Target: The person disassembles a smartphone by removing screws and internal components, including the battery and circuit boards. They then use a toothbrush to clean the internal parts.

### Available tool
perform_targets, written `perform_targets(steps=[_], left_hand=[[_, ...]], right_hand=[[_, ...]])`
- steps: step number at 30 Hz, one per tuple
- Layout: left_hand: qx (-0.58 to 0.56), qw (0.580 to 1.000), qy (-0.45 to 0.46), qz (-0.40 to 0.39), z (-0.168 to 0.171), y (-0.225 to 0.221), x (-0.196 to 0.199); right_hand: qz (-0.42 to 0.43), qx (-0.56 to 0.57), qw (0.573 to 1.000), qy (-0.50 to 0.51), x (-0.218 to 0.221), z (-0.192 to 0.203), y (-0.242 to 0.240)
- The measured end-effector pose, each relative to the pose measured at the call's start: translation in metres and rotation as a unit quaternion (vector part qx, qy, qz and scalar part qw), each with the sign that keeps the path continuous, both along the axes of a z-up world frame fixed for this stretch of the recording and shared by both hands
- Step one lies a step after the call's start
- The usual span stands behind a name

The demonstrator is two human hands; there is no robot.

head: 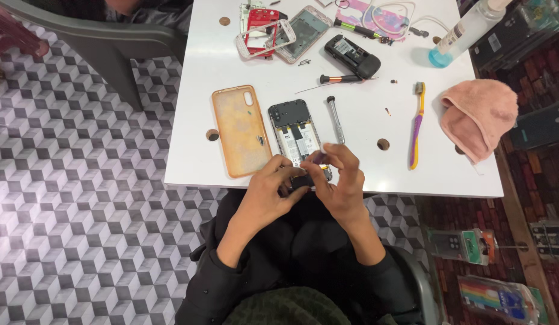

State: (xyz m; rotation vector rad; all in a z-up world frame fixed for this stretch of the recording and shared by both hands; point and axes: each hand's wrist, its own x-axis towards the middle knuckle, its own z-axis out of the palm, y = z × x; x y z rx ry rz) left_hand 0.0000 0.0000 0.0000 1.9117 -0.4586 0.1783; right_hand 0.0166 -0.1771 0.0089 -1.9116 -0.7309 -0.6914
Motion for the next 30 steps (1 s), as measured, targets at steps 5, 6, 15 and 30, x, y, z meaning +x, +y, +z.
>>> perform_targets(steps=[5, 6, 15, 30], left_hand=[[-0.011, 1.000, -0.006, -0.005, 0.001, 0.001, 0.001], [-0.016, 1.000, -0.002, -0.006, 0.001, 0.001, 0.001], [-0.015, 1.000, -0.027, -0.005, -0.001, 0.001, 0.001], [-0.008, 1.000, -0.014, -0.005, 0.003, 0.001, -0.002]], right_hand=[[0.013, 0.012, 1.000, 0.020, -0.005, 0.002, -0.007], [0.011, 0.017, 0.999, 0.038, -0.006, 0.002, -0.009], [0.017, -0.005, 1.000, 0.009, 0.002, 0.010, -0.009], [0.070, 0.054, 0.993, 0.077, -0.011, 0.016, -0.003]])
